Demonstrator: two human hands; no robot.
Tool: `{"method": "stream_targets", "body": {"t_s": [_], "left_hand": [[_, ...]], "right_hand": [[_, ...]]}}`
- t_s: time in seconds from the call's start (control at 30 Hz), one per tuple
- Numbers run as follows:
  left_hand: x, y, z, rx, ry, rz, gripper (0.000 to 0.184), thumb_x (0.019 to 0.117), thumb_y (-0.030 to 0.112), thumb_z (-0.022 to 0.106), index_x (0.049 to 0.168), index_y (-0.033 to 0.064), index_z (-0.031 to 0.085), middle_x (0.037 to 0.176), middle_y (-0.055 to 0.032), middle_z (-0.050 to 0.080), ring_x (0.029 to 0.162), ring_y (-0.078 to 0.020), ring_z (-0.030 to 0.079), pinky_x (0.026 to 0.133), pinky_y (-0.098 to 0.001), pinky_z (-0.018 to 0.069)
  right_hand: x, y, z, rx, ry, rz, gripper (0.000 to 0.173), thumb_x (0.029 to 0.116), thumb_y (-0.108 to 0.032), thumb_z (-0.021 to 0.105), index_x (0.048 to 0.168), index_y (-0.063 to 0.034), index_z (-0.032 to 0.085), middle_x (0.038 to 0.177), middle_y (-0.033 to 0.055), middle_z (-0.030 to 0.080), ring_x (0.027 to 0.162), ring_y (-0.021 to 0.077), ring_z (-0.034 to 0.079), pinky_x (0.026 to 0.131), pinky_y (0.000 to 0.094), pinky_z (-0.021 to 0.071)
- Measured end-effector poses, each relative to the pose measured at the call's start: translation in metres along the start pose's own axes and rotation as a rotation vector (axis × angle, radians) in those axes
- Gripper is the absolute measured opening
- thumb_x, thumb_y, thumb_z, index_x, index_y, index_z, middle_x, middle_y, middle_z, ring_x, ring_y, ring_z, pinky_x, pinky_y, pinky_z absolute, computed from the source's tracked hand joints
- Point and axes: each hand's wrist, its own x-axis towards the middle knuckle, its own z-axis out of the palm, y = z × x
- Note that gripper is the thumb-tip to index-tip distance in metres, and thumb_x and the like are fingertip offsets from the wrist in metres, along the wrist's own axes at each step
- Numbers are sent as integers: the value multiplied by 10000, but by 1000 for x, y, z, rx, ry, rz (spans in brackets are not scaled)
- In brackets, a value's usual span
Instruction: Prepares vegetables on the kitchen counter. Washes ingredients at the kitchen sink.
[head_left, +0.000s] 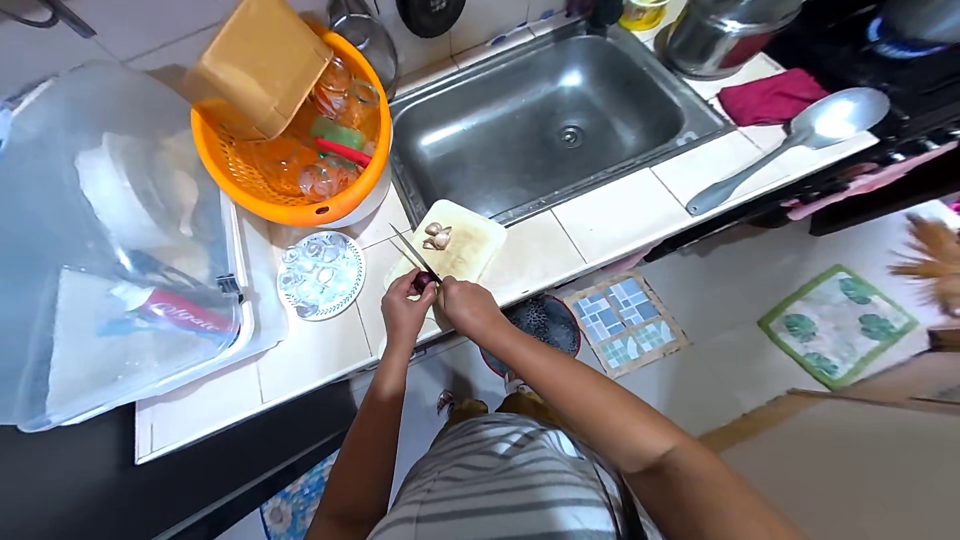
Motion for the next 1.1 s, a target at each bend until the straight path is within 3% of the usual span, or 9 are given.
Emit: {"method": "stream_targets", "body": {"t_s": [0.37, 0.6, 0.83, 0.93, 1.1], "left_hand": [[0, 2, 1, -10, 15, -40, 381, 901, 106, 759, 1228, -74, 684, 1104, -230, 706, 912, -272, 694, 858, -409, 563], [-2, 5, -1, -16, 9, -51, 379, 903, 108, 746, 1235, -65, 682, 1115, -225, 708, 912, -271, 701, 850, -417, 568], [-1, -6, -9, -109, -93, -23, 415, 937, 74, 692, 1322, -57, 612, 1253, -246, 655, 1066, -300, 686, 968, -441, 543], [-1, -11, -16, -280, -150, -15, 441, 916, -6, 672, 1336, -91, 568, 1301, -253, 619, 1130, -260, 660, 1005, -384, 530], [0, -15, -25, -559, -199, -79, 481, 894, -80, 616, 1359, -80, 492, 1252, -162, 622, 1053, -130, 657, 947, -308, 550]], "right_hand": [[9, -10, -4, -29, -34, 46, 360, 1104, -234, 383, 1235, 16, 606, 1194, 237, 673, 1165, 398, 652, 933, 579, 513], [-13, -2, -4, -43, -137, 98, 370, 1102, -188, 369, 1300, 39, 584, 1277, 258, 640, 1236, 404, 613, 984, 584, 480], [-1, 1, 0, -87, -69, 67, 356, 1100, -219, 373, 1205, 20, 614, 1189, 244, 671, 1156, 398, 657, 907, 585, 521], [2, 9, 5, -74, -40, 50, 365, 1101, -222, 360, 1186, 24, 616, 1163, 246, 677, 1141, 401, 662, 887, 586, 526], [4, 12, 3, -45, -48, 40, 374, 1106, -222, 346, 1188, 24, 616, 1176, 247, 672, 1143, 401, 659, 891, 588, 523]]}}
